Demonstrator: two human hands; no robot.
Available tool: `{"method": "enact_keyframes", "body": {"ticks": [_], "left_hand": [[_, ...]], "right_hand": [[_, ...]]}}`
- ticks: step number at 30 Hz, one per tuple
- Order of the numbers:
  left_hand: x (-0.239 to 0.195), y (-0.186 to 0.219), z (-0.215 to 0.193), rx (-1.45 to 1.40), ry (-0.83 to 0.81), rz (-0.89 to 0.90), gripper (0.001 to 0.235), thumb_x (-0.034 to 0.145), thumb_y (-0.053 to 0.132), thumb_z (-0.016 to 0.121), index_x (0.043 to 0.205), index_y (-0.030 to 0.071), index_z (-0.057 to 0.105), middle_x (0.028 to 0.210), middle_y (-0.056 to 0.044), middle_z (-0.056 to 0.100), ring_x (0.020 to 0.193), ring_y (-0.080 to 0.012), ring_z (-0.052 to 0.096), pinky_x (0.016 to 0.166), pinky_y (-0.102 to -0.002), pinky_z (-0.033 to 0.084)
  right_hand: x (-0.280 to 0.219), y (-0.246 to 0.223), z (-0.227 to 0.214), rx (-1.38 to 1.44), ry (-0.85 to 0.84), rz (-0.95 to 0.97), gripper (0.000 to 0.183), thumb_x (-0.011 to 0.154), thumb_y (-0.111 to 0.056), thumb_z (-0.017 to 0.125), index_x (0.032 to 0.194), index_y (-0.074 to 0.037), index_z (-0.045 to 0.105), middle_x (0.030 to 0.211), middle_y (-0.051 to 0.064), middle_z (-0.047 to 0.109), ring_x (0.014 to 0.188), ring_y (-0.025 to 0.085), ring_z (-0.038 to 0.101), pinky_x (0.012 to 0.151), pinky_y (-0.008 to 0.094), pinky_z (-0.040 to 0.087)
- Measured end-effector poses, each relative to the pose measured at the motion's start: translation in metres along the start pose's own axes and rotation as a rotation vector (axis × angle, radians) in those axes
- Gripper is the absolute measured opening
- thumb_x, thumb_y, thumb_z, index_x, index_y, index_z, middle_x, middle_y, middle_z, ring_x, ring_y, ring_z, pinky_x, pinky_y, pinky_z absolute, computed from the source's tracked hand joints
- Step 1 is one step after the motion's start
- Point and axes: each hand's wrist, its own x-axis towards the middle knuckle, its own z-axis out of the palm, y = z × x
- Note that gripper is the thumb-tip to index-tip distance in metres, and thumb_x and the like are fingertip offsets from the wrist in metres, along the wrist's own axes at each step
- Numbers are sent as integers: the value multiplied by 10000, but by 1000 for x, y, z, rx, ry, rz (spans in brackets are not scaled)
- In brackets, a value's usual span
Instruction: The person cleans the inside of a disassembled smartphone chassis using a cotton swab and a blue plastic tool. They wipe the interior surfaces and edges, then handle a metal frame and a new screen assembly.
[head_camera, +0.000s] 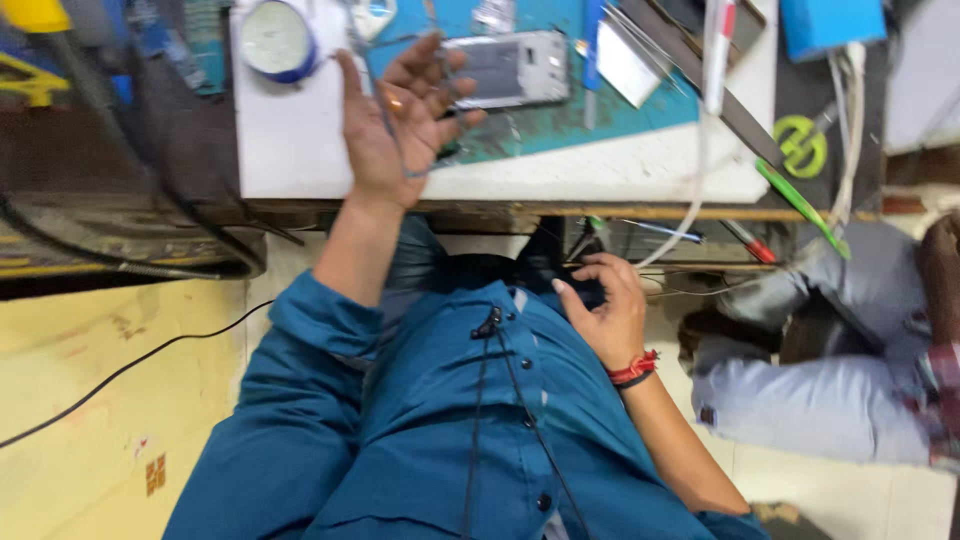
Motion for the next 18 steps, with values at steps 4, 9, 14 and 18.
{"method": "enact_keyframes", "body": {"ticks": [4,9,14,18], "left_hand": [[-1,-1,-2,-7,-10,10,893,1024,732,319,1497,3,526,1372,-202,647,1180,-280,664,1007,-490,581],[-2,1,0,-31,26,-13,875,1035,716,295,1501,8,516,1393,-209,631,1247,-301,649,1060,-504,572],[1,4,4,-79,11,-44,842,1049,690,261,1504,23,503,1399,-207,625,1257,-298,640,1085,-515,564],[-2,1,0,-51,32,-31,835,1072,673,256,1523,10,488,1408,-209,620,1244,-296,638,1079,-512,556]], "right_hand": [[23,5,14,-39,10,-51,263,812,-184,855,939,-41,674,1159,165,675,1087,351,632,943,435,505],[54,22,27,-97,-13,61,266,810,-218,879,912,-53,697,965,137,671,901,344,623,792,429,499],[62,18,20,-224,-62,2,348,805,-242,887,810,-12,625,820,164,619,779,385,598,700,470,463],[36,-5,1,-116,-120,-80,184,852,-156,815,961,-39,724,954,154,680,883,348,673,771,432,536]]}}
